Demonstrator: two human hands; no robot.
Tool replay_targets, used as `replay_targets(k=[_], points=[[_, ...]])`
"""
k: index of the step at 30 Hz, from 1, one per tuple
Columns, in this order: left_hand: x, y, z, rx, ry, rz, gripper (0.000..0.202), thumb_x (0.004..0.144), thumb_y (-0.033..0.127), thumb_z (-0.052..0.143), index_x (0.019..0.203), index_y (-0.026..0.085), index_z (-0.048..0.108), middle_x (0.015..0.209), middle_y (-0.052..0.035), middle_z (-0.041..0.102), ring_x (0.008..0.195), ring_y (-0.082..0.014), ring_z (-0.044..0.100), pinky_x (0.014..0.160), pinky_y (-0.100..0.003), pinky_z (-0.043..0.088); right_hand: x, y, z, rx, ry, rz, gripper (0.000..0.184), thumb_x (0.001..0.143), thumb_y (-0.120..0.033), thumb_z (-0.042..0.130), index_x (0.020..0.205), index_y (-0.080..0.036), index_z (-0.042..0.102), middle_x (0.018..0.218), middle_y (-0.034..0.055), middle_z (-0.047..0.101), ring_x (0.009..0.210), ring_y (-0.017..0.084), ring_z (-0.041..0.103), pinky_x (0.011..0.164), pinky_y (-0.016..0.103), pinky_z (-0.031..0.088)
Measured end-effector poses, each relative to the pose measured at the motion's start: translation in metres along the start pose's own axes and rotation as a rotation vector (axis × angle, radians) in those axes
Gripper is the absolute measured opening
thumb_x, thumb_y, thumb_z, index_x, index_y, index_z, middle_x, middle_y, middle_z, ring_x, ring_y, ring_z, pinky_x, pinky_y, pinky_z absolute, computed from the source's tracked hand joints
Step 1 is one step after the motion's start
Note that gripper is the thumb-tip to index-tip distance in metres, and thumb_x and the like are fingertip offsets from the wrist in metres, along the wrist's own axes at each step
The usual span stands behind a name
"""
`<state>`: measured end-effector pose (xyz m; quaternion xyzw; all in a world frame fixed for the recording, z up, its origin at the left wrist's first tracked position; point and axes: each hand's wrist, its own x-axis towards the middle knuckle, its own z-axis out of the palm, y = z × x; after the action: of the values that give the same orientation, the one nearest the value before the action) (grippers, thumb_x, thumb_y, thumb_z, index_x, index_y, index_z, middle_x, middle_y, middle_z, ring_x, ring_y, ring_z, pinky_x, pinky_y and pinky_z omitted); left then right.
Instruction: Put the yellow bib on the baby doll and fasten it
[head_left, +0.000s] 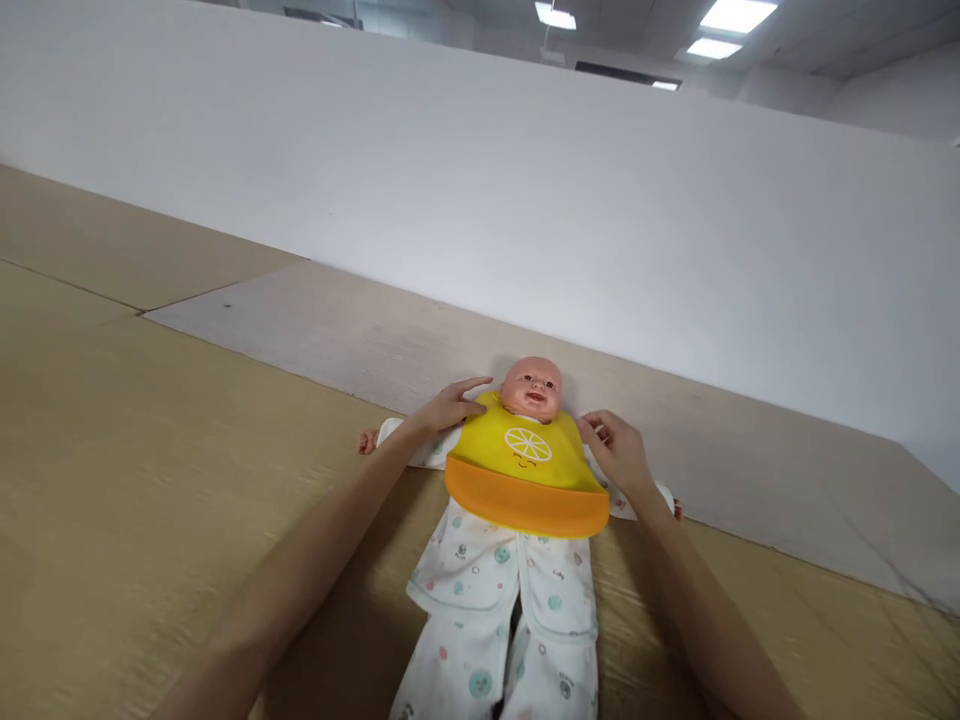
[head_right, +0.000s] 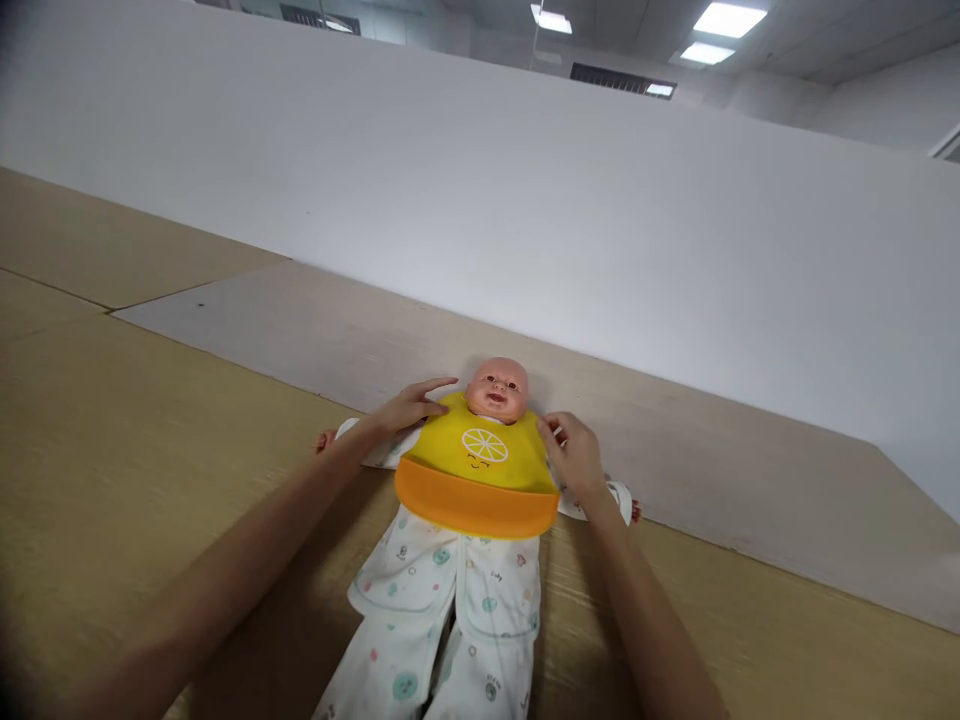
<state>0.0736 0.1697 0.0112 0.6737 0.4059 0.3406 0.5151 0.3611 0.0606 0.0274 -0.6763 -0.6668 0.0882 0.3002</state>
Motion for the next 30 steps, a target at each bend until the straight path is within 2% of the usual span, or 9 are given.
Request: replay_targets(k=[4,7,12,15,19,23,26,28,30], points=[[-0.033,0.018,-0.012,-0.022,-0.094,-0.108,0.074,0.072,0.031,0.069,0.142,0.017,0.053,0.067,0.0031,0.064,0.058,-0.0113,0.054,0.054,-0.022,0.041,-0.064,-0.009,-0.017,0.113,-0.097,-0.401,0.035,0.093,-0.047,0.053,0.11,-0.019,0.064,0.112,0.0102,0.067,0.104,0.021,0.063,0.088,0.032,0.052],[-0.057,0.028,-0.012,-0.064,-0.142,-0.123,0.076,0.069,0.029,0.073,0.141,0.018,0.054,0.069,0.0032,0.065,0.061,-0.0113,0.054,0.056,-0.022,0.04,-0.091,-0.012,-0.02,-0.012,-0.128,-0.603,0.052,0.087,-0.05,0.064,0.129,-0.021,0.057,0.131,0.0136,0.059,0.12,0.026,0.058,0.1,0.04,0.05],[-0.079,0.028,-0.004,-0.226,0.002,-0.223,0.064,0.064,0.032,0.077,0.125,0.015,0.067,0.058,0.0053,0.058,0.051,-0.0086,0.047,0.049,-0.02,0.033,-0.1,-0.017,-0.014,-0.178,0.044,-0.686,0.026,0.095,-0.024,0.053,0.12,-0.021,0.06,0.116,0.0108,0.069,0.105,0.023,0.065,0.091,0.04,0.053],[-0.087,0.026,-0.001,-0.316,0.08,-0.254,0.052,0.066,0.036,0.076,0.111,0.013,0.07,0.055,0.0057,0.054,0.046,-0.0073,0.043,0.046,-0.021,0.031,-0.105,-0.02,-0.01,-0.216,0.082,-0.682,0.026,0.095,-0.022,0.053,0.119,-0.02,0.06,0.116,0.011,0.069,0.105,0.024,0.065,0.09,0.041,0.055],[-0.102,0.022,0.01,-0.341,0.068,-0.226,0.053,0.076,0.048,0.065,0.118,0.015,0.063,0.057,0.0033,0.059,0.046,-0.0117,0.053,0.047,-0.023,0.035,-0.12,-0.021,-0.005,-0.227,0.142,-0.632,0.037,0.092,-0.025,0.058,0.129,-0.021,0.055,0.126,0.0123,0.064,0.114,0.026,0.063,0.094,0.044,0.056],[-0.124,0.008,0.023,-0.132,0.175,-0.13,0.05,0.086,0.053,0.051,0.122,0.018,0.055,0.05,0.0041,0.055,0.046,-0.0156,0.052,0.048,-0.026,0.036,-0.149,-0.023,0.004,-0.127,0.253,-0.473,0.044,0.092,-0.023,0.055,0.135,-0.024,0.046,0.139,0.0165,0.053,0.129,0.029,0.054,0.103,0.049,0.051],[-0.15,0.003,0.018,0.084,0.21,-0.083,0.037,0.091,0.055,0.044,0.096,0.022,0.059,0.054,0.0032,0.052,0.053,-0.0158,0.051,0.056,-0.028,0.04,-0.178,-0.023,0.01,0.054,0.247,-0.208,0.031,0.091,-0.032,0.056,0.121,-0.028,0.049,0.117,0.0116,0.063,0.105,0.028,0.065,0.084,0.046,0.058],[-0.171,0.005,0.008,0.251,0.051,-0.146,0.047,0.092,0.06,0.041,0.067,0.022,0.053,0.056,0.0014,0.051,0.057,-0.0154,0.051,0.06,-0.029,0.041,-0.198,-0.022,0.013,0.221,0.117,0.019,0.02,0.089,-0.042,0.059,0.103,-0.03,0.049,0.089,0.0022,0.065,0.073,0.022,0.064,0.062,0.037,0.055],[-0.192,0.01,-0.001,0.278,-0.273,-0.274,0.054,0.089,0.066,0.041,0.062,0.021,0.052,0.059,-0.0006,0.056,0.056,-0.0153,0.053,0.057,-0.029,0.041,-0.216,-0.024,0.016,0.39,-0.031,0.212,0.026,0.086,-0.05,0.061,0.088,-0.029,0.045,0.068,-0.0043,0.057,0.056,0.017,0.054,0.052,0.03,0.045]])
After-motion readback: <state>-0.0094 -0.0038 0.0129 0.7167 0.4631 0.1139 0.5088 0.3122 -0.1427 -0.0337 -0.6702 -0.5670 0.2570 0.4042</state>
